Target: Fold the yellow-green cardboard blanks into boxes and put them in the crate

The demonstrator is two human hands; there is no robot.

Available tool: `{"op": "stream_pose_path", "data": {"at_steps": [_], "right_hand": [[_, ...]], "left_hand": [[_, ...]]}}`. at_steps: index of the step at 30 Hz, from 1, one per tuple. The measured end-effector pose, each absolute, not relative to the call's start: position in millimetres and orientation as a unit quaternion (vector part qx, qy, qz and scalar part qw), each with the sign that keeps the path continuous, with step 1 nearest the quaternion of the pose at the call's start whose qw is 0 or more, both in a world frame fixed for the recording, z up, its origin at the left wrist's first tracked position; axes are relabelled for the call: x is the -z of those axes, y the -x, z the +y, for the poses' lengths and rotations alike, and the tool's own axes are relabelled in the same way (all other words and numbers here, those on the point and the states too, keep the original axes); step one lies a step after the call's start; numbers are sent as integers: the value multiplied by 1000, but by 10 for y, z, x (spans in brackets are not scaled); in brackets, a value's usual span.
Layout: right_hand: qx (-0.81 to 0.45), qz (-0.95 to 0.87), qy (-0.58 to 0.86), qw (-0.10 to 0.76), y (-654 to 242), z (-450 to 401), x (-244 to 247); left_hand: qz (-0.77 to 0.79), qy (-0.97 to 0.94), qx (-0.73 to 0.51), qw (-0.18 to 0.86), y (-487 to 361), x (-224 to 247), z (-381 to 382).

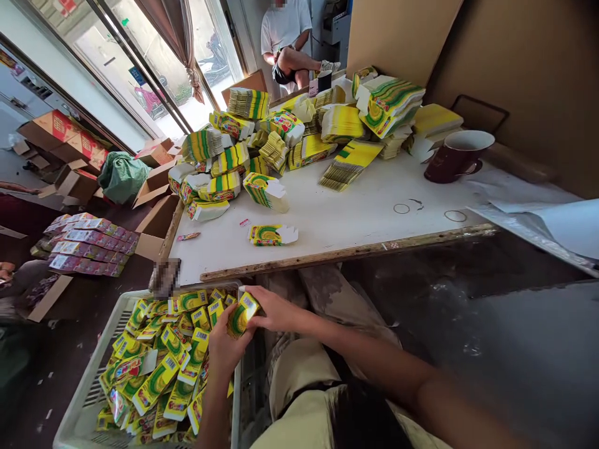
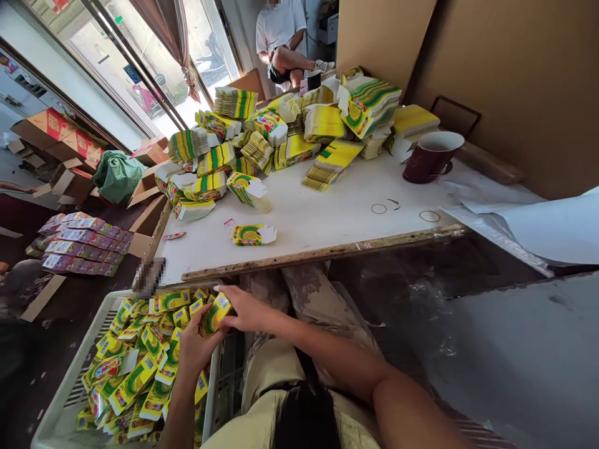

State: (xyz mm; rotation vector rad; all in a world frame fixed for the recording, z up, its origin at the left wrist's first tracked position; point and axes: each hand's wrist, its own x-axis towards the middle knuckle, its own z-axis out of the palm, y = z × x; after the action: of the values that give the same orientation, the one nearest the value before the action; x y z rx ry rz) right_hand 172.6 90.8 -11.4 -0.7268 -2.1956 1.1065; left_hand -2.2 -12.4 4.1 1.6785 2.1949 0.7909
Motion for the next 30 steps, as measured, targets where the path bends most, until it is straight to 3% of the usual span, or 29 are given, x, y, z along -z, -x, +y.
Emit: {"op": "stream_pose_path", "data": {"at_steps": [6, 9, 13, 19, 30], "right_hand": [[-315, -785, 458, 273, -1820, 1837, -55], [-272, -772, 527, 228, -1881, 2185, -38], [-231, -777, 553, 194, -1876, 2242, 30], [-198, -774, 570, 189, -1876, 2177, 47], [-230, -734, 585, 257, -1893, 2212, 69]], "left_hand": [[882, -406, -216, -106, 754, -63, -409], [916, -339, -151, -149, 1016, -3, -578], [878, -381, -225, -183, 1001, 64, -566], [758, -551, -338, -86, 584, 42, -144], [705, -606, -361, 75, 127, 154, 41]]}}
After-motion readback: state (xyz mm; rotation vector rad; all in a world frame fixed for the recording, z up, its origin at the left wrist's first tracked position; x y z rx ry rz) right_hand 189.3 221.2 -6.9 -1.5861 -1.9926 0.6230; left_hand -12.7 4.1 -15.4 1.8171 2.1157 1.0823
